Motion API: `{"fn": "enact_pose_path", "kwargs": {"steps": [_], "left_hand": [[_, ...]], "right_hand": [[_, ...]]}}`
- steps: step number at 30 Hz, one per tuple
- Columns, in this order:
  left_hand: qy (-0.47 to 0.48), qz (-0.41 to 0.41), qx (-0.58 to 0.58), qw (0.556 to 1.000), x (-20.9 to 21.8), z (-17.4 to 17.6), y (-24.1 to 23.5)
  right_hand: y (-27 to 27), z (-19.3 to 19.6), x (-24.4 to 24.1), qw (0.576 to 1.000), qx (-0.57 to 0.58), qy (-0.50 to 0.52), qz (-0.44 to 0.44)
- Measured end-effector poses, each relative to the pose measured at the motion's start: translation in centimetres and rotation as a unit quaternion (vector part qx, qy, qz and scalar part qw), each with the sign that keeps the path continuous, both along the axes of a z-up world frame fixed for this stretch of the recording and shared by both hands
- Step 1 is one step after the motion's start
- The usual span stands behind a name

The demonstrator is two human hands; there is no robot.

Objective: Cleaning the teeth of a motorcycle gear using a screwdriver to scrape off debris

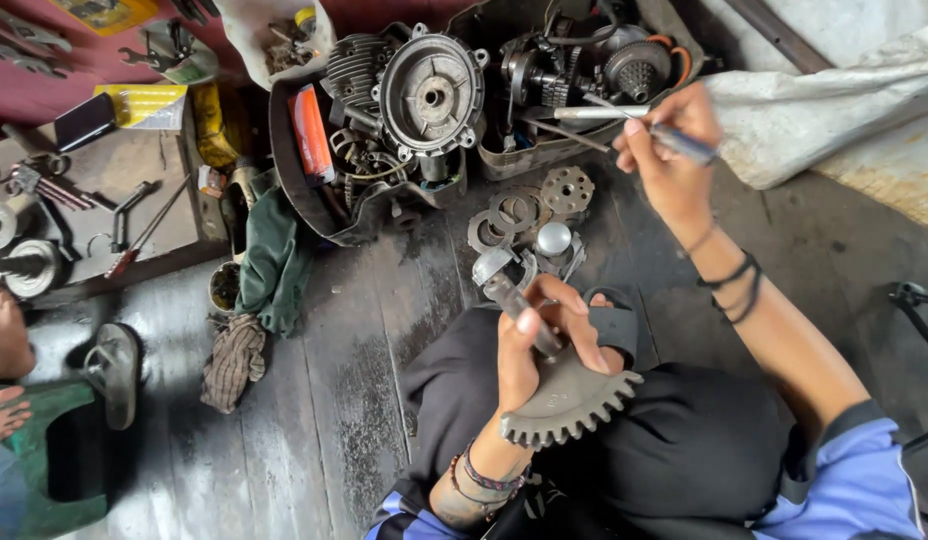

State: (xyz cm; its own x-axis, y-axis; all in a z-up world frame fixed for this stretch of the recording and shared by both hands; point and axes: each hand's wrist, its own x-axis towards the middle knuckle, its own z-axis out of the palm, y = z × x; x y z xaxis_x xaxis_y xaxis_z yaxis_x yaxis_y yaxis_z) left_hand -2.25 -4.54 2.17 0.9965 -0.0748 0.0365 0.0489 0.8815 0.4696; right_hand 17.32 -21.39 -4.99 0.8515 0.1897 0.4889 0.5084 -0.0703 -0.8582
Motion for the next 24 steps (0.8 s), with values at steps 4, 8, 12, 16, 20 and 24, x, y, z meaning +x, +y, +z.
{"fn": "enact_pose_path", "kwargs": {"steps": [4, 8, 12, 16, 20, 24], "left_hand": [[-0.056, 0.114, 0.069, 0.989, 1.2, -0.4, -1.2], [-0.024, 0.129, 0.072, 0.989, 1.0, -1.3, -0.4], [0.104, 0.023, -0.064, 0.992, 0.2, -0.5, 0.3], [0.099, 0.02, -0.064, 0.993, 0.1, -0.9, -0.1], [0.094, 0.005, -0.091, 0.991, -0.3, -1.5, -0.7], [0.101, -0.02, -0.084, 0.991, -0.4, -1.1, -0.7]], "right_hand": [[0.0, -11.5, 4.9, 0.999, -0.045, -0.016, -0.017], [1.4, -15.6, 5.8, 0.993, -0.12, -0.011, 0.013], [2.4, -16.9, 6.2, 0.962, -0.271, -0.024, 0.013], [2.4, -17.8, 6.4, 0.939, -0.343, -0.033, 0.01], [2.6, -19.4, 6.6, 0.924, -0.381, -0.042, -0.001], [2.9, -19.5, 6.4, 0.954, -0.299, -0.018, -0.03]]}}
